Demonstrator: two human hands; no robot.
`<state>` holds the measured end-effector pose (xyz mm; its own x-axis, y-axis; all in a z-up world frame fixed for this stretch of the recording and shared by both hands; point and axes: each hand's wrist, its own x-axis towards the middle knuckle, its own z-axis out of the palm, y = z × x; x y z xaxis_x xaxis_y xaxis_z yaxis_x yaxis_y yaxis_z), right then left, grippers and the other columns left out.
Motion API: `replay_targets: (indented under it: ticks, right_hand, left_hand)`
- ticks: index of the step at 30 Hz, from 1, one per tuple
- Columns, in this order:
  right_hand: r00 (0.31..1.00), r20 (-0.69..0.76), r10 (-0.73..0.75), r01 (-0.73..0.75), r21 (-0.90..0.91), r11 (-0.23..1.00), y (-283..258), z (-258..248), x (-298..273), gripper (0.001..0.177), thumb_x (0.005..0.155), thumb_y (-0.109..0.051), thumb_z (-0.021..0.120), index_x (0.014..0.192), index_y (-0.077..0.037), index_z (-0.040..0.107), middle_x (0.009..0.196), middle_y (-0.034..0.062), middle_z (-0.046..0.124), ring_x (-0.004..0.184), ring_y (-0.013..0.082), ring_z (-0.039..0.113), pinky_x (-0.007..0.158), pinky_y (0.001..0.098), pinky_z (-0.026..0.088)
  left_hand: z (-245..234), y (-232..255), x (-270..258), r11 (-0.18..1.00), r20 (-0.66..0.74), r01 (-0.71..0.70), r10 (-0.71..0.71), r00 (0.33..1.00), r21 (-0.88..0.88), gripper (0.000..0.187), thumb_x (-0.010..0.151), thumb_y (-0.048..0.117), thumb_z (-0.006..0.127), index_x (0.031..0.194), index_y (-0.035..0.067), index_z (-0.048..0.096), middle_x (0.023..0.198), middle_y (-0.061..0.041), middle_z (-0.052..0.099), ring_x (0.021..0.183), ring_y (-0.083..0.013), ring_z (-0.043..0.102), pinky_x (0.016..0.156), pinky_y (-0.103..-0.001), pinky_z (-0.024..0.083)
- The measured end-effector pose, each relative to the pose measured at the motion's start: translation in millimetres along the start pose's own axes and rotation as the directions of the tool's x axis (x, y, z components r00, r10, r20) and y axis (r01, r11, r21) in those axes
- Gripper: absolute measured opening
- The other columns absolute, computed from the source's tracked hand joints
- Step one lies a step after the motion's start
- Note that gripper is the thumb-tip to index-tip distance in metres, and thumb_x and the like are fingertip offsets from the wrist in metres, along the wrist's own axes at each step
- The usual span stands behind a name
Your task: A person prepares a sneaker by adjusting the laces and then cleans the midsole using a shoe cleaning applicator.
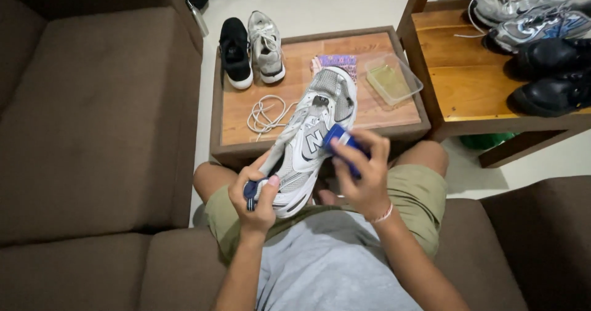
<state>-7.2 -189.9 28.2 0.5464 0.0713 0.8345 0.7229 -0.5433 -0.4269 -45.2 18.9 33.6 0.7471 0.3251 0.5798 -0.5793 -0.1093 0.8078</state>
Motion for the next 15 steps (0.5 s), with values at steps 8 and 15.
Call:
replay_targets:
  ticks: [8, 15]
  right_hand:
    - [0.995, 0.099, 0.019, -0.026, 0.074, 0.997, 17, 12, -32, 0.046, 0.084, -0.016, 0.075, 0.130, -0.017, 0.071, 0.127, 0.0163, 0.055, 0.113, 0.0377, 0.057, 0.100, 0.0467, 0.047]
    - [0.942, -0.166, 0.292, -0.329, -0.294, 0.897, 189, 8, 19, 0.038, 0.096, -0.011, 0.067, 0.135, -0.009, 0.066, 0.121, 0.0177, 0.052, 0.113, 0.0365, 0.054, 0.106, 0.0480, 0.039]
  left_hand:
    - [0, -20, 1, 0.998, -0.070, 0.054, -0.056, 0.996, -0.027, 0.028, 0.083, 0.011, 0.072, 0.070, 0.004, 0.048, 0.109, -0.028, 0.075, 0.101, -0.0280, 0.073, 0.088, -0.041, 0.058]
    - [-2, -41, 8, 0.983, -0.141, 0.182, -0.180, 0.973, 0.000, 0.019, 0.083, 0.015, 0.061, 0.079, -0.001, 0.052, 0.116, -0.029, 0.070, 0.103, -0.0338, 0.070, 0.089, -0.039, 0.055]
